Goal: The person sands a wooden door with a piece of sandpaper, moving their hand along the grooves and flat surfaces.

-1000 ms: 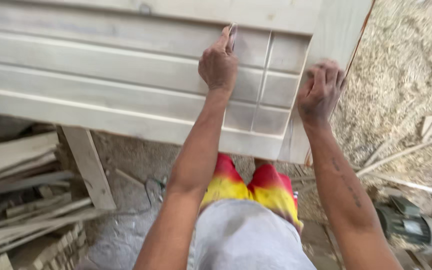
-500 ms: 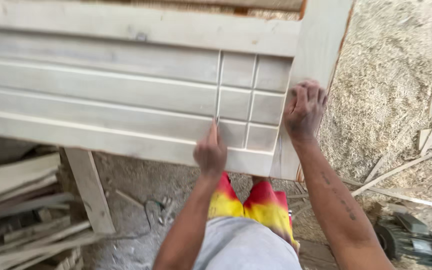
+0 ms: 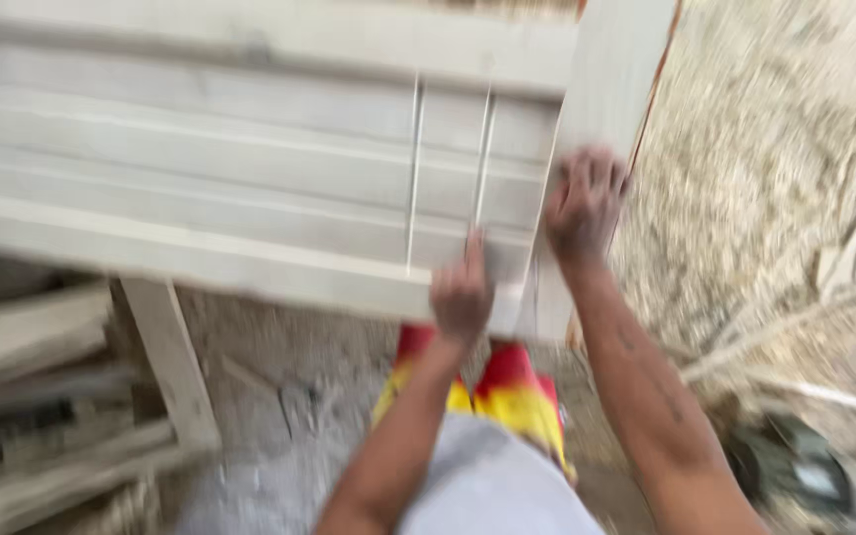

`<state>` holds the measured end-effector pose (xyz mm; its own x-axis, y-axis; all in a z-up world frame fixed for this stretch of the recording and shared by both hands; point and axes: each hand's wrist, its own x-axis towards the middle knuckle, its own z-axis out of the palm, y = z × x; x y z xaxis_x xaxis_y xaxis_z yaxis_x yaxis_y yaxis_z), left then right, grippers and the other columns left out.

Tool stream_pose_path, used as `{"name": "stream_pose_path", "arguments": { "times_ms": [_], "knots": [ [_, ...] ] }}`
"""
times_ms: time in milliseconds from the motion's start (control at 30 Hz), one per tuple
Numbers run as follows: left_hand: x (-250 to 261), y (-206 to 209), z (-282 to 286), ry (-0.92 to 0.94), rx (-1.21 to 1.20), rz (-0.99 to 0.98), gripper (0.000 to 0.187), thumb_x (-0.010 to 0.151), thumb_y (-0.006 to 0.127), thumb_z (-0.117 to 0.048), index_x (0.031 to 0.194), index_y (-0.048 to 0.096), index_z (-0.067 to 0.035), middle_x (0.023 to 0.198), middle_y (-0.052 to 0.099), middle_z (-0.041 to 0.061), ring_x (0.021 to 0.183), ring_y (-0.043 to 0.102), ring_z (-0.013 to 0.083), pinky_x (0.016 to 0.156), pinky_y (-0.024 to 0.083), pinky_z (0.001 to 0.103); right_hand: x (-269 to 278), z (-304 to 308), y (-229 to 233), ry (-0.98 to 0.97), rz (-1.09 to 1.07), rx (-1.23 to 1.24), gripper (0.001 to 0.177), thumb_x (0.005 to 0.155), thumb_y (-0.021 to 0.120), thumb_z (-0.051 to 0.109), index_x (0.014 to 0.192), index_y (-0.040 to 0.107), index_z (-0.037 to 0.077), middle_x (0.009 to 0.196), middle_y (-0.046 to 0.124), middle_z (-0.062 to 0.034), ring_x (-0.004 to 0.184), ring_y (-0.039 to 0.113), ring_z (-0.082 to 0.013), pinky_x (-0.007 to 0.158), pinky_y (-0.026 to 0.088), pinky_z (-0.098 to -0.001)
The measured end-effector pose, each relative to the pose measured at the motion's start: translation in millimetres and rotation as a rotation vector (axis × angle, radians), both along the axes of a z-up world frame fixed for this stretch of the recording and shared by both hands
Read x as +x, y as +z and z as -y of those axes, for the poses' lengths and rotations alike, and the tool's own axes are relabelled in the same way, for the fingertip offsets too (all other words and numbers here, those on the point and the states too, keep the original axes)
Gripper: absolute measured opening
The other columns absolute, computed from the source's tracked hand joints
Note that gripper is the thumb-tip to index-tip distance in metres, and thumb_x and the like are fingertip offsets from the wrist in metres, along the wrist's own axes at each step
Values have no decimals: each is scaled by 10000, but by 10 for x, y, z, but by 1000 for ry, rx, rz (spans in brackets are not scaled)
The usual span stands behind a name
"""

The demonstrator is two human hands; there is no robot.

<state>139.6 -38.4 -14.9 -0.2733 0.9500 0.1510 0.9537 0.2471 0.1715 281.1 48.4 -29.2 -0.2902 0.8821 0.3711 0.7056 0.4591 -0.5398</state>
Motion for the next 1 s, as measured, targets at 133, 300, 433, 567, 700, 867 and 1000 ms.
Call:
{"name": "stream_pose_path", "arguments": {
  "times_ms": [133,300,433,567,700,867,1000],
  "knots": [
    [-128,-78,-542,49,-222,89,501,949,554,-62,1444,561,15,655,707,95,574,651,258,564,503,414,-7,-101,-87,-14,4,7,59,994,646,39,1023,661,88,1184,634,-106,1158,570,-319,974,408,-463],
    [102,127,361,145,-24,189,519,828,638,-138,1342,660,-68,608,663,119,562,658,298,558,503,462,87,72,-23,11,97,35,164,940,619,46,1099,655,32,1238,600,-155,1198,545,-356,1048,410,-480],
    [-248,-119,-263,141,83,218,196,1011,618,-238,1152,729,-158,611,656,86,538,625,241,590,496,445,-27,-94,1,-15,56,-32,89,928,611,16,994,652,60,1169,614,-150,1141,558,-334,999,414,-471],
    [-342,-316,-611,318,132,396,265,1001,662,-222,1238,727,-123,571,665,50,420,553,171,419,430,380,-71,-91,-31,-34,30,-15,10,1020,644,73,1011,645,68,1150,625,-112,1202,576,-323,1033,416,-453],
    [-40,26,113,248,184,369,316,955,666,-139,1266,723,-146,734,718,65,485,580,148,493,450,371,-60,-95,54,-35,18,11,27,1011,635,82,985,644,80,1124,627,-119,1160,579,-335,1028,417,-456],
    [-198,-360,-494,318,20,245,236,953,675,-147,1186,715,-142,740,735,123,656,657,249,630,527,439,-32,-37,-95,-26,56,23,49,1056,612,91,1043,648,60,1180,630,-139,1173,585,-333,1027,434,-453],
    [22,-22,597,102,177,169,409,995,631,-183,1390,618,-77,1101,766,179,743,703,206,673,559,384,-51,-45,-49,-32,76,16,60,1046,608,105,1044,645,58,1180,619,-164,1144,574,-341,1017,442,-473]
  ]
}}
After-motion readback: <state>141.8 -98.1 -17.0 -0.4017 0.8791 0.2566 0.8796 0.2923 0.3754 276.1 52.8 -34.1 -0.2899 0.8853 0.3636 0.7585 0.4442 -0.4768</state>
